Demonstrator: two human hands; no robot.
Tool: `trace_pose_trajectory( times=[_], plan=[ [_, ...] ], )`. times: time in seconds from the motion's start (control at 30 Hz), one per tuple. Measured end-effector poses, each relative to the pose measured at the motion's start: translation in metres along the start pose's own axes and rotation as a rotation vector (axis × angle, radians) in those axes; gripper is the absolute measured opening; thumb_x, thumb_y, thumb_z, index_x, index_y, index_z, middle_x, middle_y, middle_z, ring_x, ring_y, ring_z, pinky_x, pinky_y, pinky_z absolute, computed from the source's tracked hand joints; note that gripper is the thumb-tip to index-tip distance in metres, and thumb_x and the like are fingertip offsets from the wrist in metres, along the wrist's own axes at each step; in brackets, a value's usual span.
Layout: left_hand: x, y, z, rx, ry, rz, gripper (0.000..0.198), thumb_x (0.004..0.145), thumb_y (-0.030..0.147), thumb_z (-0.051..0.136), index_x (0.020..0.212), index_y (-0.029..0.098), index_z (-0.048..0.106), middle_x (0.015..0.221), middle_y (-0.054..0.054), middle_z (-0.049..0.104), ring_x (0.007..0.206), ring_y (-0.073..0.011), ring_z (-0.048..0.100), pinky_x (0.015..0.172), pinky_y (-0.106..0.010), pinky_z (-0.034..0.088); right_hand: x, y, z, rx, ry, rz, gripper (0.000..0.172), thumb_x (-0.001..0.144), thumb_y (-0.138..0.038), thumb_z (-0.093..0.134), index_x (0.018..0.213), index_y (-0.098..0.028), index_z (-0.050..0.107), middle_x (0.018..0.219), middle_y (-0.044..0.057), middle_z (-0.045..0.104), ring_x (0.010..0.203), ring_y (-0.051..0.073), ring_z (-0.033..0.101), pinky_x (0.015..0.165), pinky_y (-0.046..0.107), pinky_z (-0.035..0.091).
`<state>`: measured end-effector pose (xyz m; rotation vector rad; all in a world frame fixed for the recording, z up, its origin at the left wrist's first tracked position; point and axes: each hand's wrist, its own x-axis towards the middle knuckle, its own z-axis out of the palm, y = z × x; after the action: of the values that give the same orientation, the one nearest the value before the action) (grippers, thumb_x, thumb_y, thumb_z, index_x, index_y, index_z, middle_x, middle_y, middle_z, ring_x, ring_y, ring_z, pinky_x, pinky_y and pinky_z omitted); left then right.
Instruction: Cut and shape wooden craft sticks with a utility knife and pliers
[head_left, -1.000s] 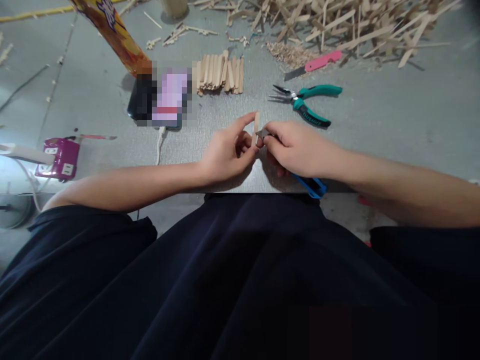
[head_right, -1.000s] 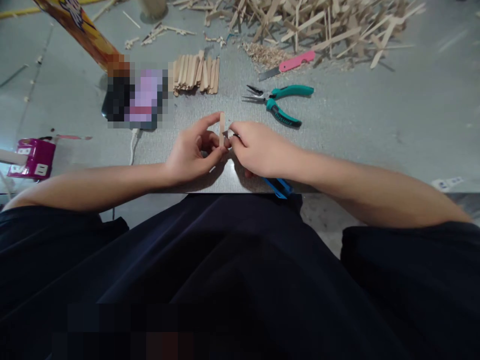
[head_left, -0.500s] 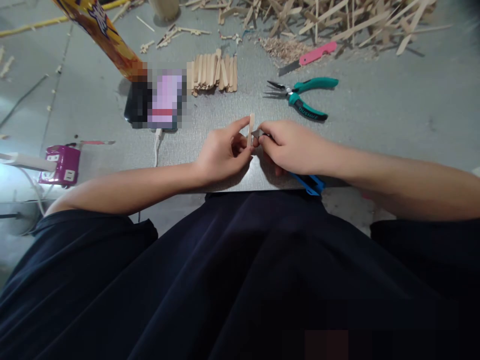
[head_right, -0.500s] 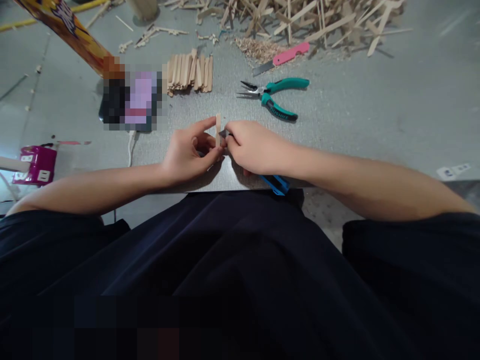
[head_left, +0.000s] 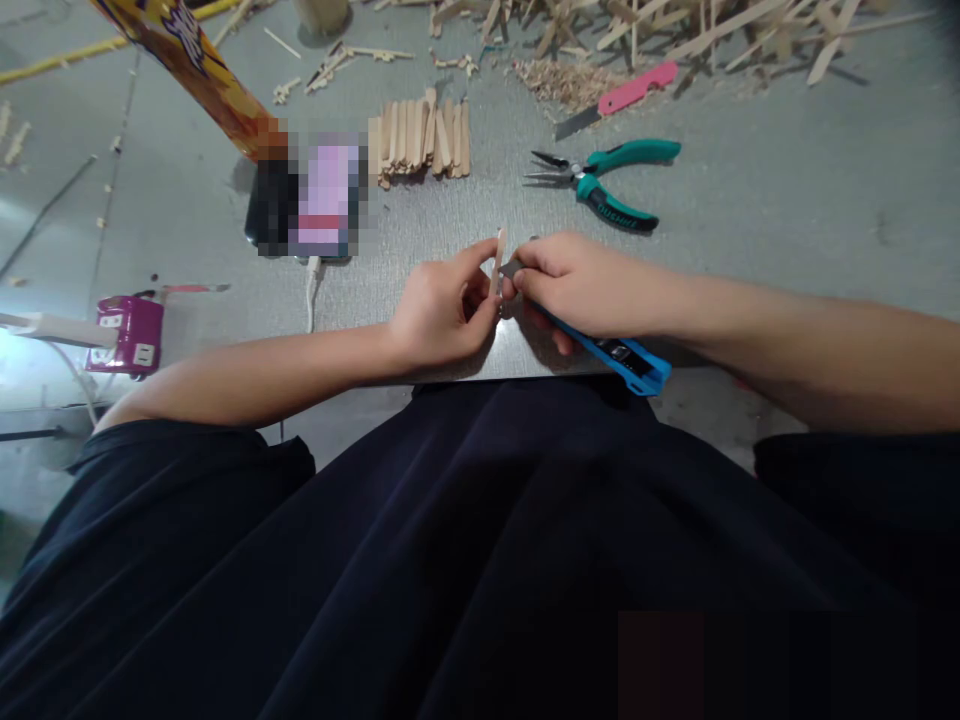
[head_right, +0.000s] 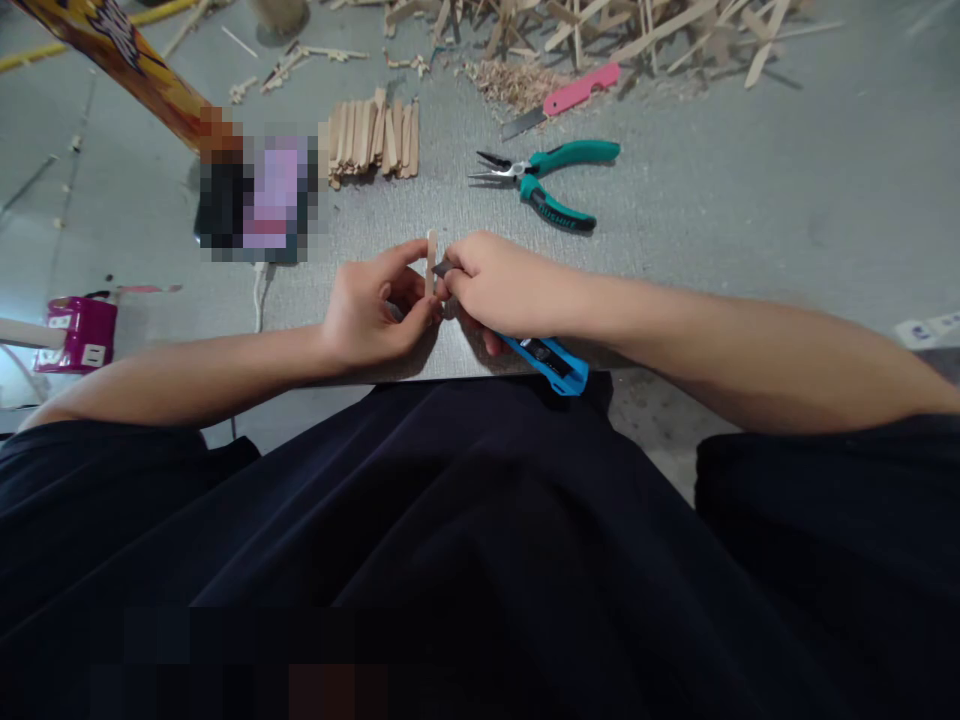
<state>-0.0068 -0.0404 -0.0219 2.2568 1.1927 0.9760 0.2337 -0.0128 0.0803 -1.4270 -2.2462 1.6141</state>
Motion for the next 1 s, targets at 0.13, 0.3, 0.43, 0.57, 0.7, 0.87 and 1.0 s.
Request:
trace_pose_trajectory(
  times=[0.13,0.3,0.43,0.57,0.7,0.87,1.0],
  plan=[
    [-0.001,-0.002,-0.001,0.026,0.006,0.000,0.066,0.109,0.042,0.080,0.171,0.018,0.072,0.088,-0.001,0.088,0.072,-0.0200,0.079,0.069,-0.035,0.058,0.001,0.000,0.005,-0.229,0.145,-0.097,0.028,0.121,-0.017,0.055,0.095,-0.028,0.056,0.075,0.004,0.071,0.067,0.024,0.068,0.068,0.040,0.046],
    [-0.003,-0.005,-0.003,0.030,0.004,-0.022,0.064,0.111,0.048,0.083,0.169,0.023,0.073,0.083,0.001,0.085,0.074,-0.0210,0.080,0.073,-0.036,0.060,0.003,0.000,0.006,-0.258,0.139,-0.103,0.028,0.122,-0.018,0.055,0.095,-0.028,0.055,0.070,0.003,0.068,0.068,0.023,0.065,0.071,0.039,0.045],
    [-0.005,-0.007,-0.001,-0.003,0.039,0.025,0.066,0.113,0.048,0.081,0.172,0.021,0.071,0.082,0.002,0.084,0.069,-0.0191,0.079,0.068,-0.034,0.057,0.004,0.001,0.001,-0.036,0.011,-0.040,0.024,0.127,-0.019,0.056,0.104,-0.025,0.061,0.058,-0.005,0.059,0.049,0.015,0.057,0.058,0.032,0.042],
    [-0.006,-0.004,0.001,-0.191,0.068,0.031,0.065,0.118,0.056,0.077,0.172,0.020,0.070,0.083,0.000,0.085,0.066,-0.0185,0.081,0.062,-0.032,0.060,0.000,-0.001,-0.004,0.061,0.006,-0.109,0.028,0.127,-0.015,0.053,0.102,-0.025,0.059,0.062,-0.008,0.059,0.047,0.010,0.057,0.052,0.025,0.041],
    [-0.006,0.000,-0.002,-0.383,0.064,-0.100,0.078,0.115,0.075,0.082,0.171,0.022,0.068,0.089,-0.003,0.088,0.070,-0.0207,0.085,0.060,-0.033,0.067,-0.006,-0.007,-0.006,0.128,-0.010,-0.144,0.035,0.126,-0.009,0.048,0.096,-0.026,0.055,0.069,-0.007,0.060,0.046,0.010,0.060,0.049,0.026,0.046],
    [-0.006,-0.002,-0.007,-0.446,0.043,-0.147,0.086,0.110,0.083,0.086,0.168,0.023,0.068,0.095,-0.005,0.089,0.075,-0.0216,0.087,0.061,-0.034,0.070,-0.005,-0.004,-0.008,0.130,0.000,-0.165,0.034,0.130,-0.029,0.061,0.096,-0.028,0.060,0.071,-0.004,0.063,0.049,0.015,0.061,0.052,0.030,0.051],
    [-0.004,-0.004,-0.011,-0.506,0.011,-0.163,0.083,0.110,0.079,0.089,0.167,0.022,0.069,0.098,-0.006,0.091,0.078,-0.0221,0.089,0.060,-0.032,0.070,-0.002,0.003,-0.009,0.160,-0.024,-0.179,0.033,0.130,-0.042,0.062,0.100,-0.028,0.062,0.073,-0.004,0.063,0.051,0.015,0.060,0.052,0.030,0.052]
  ],
)
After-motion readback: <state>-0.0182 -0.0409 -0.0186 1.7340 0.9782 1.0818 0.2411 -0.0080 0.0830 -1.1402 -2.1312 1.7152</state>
